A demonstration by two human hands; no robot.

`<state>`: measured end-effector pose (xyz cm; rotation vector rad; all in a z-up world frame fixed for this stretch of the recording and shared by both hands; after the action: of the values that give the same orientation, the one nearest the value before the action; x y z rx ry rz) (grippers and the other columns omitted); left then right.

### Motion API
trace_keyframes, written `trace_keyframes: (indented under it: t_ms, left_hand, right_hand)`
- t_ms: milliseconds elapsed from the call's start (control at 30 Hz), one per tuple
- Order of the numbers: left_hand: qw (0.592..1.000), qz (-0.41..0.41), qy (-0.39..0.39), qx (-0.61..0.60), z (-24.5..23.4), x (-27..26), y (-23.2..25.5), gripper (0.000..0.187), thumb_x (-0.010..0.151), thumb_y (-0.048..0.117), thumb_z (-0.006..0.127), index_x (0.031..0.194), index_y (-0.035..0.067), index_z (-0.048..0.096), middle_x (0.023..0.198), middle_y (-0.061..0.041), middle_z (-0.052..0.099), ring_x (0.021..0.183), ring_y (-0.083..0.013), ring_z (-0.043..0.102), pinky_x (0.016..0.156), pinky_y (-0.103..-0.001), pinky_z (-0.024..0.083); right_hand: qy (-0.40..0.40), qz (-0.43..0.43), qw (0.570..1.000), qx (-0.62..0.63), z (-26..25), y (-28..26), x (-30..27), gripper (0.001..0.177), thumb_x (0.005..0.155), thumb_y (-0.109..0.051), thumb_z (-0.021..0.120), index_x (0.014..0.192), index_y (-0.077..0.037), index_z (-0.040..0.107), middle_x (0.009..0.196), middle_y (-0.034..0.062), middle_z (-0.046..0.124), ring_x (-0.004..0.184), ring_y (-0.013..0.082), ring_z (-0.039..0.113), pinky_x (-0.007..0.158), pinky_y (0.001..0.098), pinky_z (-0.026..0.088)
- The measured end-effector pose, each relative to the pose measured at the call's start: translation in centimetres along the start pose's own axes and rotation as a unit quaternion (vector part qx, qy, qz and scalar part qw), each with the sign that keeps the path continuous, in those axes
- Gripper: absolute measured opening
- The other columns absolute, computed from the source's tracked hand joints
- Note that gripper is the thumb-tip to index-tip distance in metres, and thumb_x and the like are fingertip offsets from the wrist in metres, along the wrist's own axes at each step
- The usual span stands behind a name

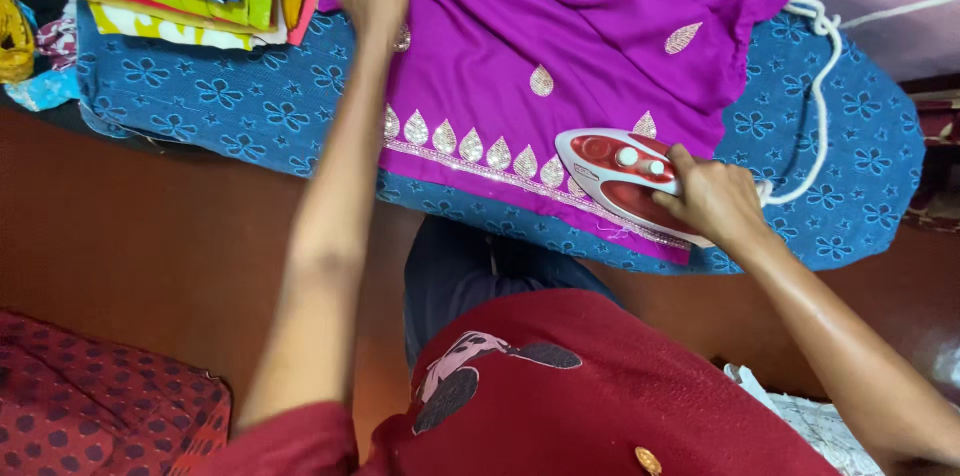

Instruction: The person irons a purple garment with gold embroidery on a blue patterned ironing board, using a red and white iron. After ironing both sides, the person folds the garment neatly and places it on a stack of other folded clothes. Finally, the person picks up a white cloth from a nearby chair.

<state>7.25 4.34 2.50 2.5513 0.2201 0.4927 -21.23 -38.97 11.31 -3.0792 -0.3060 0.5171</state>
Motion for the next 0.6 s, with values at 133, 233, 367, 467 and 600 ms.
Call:
trace_keyframes:
  t_ms: [133, 233, 367, 467, 600]
  left_hand:
    - [0.996, -0.091, 0.01, -0.008, -7.4, -15.0, -3.5, 0.067, 0.087, 0.029, 0.082, 0.139, 0.002, 0.049, 0.132, -0.02, 0.058, 0.13, -0.0377, 0.049, 0.105, -0.053, 0.035]
    - [0.978, -0.2, -0.053, 0.038, -9.9, -21.4, -4.3, 0.068, 0.077, 0.028, 0.084, 0.131, 0.007, 0.05, 0.126, -0.016, 0.058, 0.124, -0.0358, 0.05, 0.096, -0.053, 0.035]
    - [0.958, -0.264, -0.111, -0.022, -8.6, -24.1, -5.9, 0.045, 0.08, 0.024, 0.08, 0.118, 0.013, 0.06, 0.104, -0.004, 0.068, 0.115, -0.0284, 0.061, 0.099, -0.05, 0.036]
    - [0.963, -0.242, -0.117, -0.015, -7.0, -23.6, -7.5, 0.026, 0.083, 0.022, 0.078, 0.104, 0.014, 0.066, 0.103, -0.005, 0.071, 0.109, -0.0296, 0.064, 0.096, -0.05, 0.039]
    - [0.98, -0.172, -0.084, -0.056, -6.8, -23.0, -8.4, 0.022, 0.084, 0.016, 0.075, 0.102, 0.008, 0.064, 0.103, -0.011, 0.069, 0.103, -0.0333, 0.064, 0.087, -0.051, 0.043]
  right_hand:
    - [0.029, -0.027, 0.999, 0.003, -1.9, -4.3, 3.7, 0.059, 0.078, -0.039, 0.082, 0.12, -0.003, 0.061, 0.072, 0.0234, 0.07, 0.066, 0.0425, 0.071, 0.058, 0.0537, 0.054]
    - [0.043, -0.036, 0.998, 0.012, -3.4, -8.7, 8.3, 0.054, 0.079, -0.038, 0.083, 0.114, -0.002, 0.061, 0.071, 0.0236, 0.069, 0.066, 0.0432, 0.07, 0.056, 0.0539, 0.054]
    - [0.089, -0.08, 0.99, 0.072, -5.9, -15.2, 14.8, 0.048, 0.078, -0.032, 0.083, 0.108, -0.001, 0.061, 0.076, 0.0245, 0.07, 0.07, 0.0455, 0.07, 0.06, 0.0555, 0.053]
    - [0.092, -0.107, 0.986, 0.094, -6.0, -18.5, 16.7, 0.047, 0.082, -0.03, 0.08, 0.112, -0.001, 0.061, 0.08, 0.0264, 0.07, 0.075, 0.0452, 0.071, 0.066, 0.0548, 0.055]
    - [0.049, -0.121, 0.988, 0.089, -3.7, -17.2, 12.9, 0.051, 0.087, -0.038, 0.079, 0.118, -0.002, 0.059, 0.076, 0.0276, 0.069, 0.071, 0.0471, 0.069, 0.062, 0.057, 0.053]
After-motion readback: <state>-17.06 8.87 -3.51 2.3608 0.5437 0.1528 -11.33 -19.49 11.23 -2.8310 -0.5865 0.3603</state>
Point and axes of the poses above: each hand's wrist, its own x-axis towards the middle knuckle, its own z-axis out of the palm, y = z × x, the point moved 9 cm from there along x, towards the middle knuckle
